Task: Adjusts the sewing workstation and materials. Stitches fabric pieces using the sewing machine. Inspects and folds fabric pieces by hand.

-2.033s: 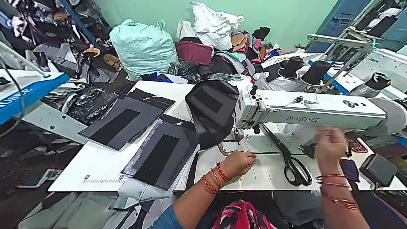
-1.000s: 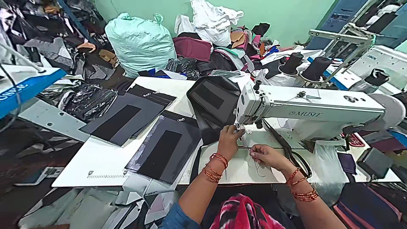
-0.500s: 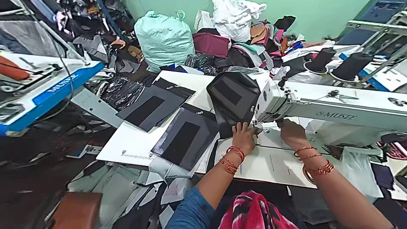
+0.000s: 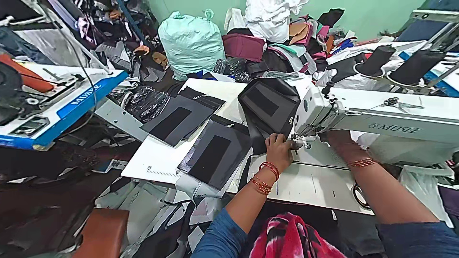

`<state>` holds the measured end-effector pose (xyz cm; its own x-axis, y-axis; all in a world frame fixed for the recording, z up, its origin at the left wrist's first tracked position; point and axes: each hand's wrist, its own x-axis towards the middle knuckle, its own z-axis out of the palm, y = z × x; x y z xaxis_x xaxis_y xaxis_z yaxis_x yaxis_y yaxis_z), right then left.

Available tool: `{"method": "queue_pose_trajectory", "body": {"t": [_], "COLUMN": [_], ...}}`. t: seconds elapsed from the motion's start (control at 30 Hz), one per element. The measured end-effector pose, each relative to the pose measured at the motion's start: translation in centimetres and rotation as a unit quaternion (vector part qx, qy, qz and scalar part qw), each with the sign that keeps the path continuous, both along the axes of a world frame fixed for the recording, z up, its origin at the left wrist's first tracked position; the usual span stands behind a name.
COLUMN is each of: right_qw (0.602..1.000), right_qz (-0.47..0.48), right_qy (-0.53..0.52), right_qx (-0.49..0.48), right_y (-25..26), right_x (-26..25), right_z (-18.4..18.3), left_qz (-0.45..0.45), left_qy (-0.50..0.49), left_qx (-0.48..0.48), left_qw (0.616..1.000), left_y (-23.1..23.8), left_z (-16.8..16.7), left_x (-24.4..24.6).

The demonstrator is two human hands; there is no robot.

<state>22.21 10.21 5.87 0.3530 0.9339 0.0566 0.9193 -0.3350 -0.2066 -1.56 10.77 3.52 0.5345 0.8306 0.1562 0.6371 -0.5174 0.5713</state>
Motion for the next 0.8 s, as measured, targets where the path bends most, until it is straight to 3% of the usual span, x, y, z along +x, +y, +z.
{"method": "queue_pose_trajectory", "body": {"t": [0.1, 0.2, 0.47, 0.57, 0.67, 0.8], "right_qw": [0.997, 0.999, 0.964, 0.959, 0.958, 0.959], "right_qz": [0.007, 0.008, 0.077, 0.082, 0.098, 0.093], "right_qy": [-0.017, 0.044, 0.096, 0.122, 0.067, 0.063], "right_qx": [0.071, 0.026, 0.236, 0.242, 0.26, 0.261], "right_y": [-1.7, -4.8, -14.5, -16.1, -16.4, -16.4], "right_x": [-0.4, -0.9, -2.6, -3.8, -4.3, -4.4], "right_z": [0.4, 1.5, -4.0, -5.9, -7.4, -7.4], "left_qz": [0.032, 0.052, -0.004, -0.072, -0.151, -0.131], "left_qy": [0.021, 0.096, 0.23, 0.262, 0.273, 0.157], "left_qx": [0.009, -0.033, -0.064, -0.005, 0.07, 0.167], "left_qw": [0.999, 0.993, 0.971, 0.962, 0.947, 0.964], "left_y": [0.0, 0.1, -0.1, 1.0, 2.5, 5.1], "left_z": [0.4, 1.6, 2.6, 2.2, 1.8, 2.8], "left_x": [-0.4, -1.2, -4.5, -5.4, -6.0, -7.1]}}
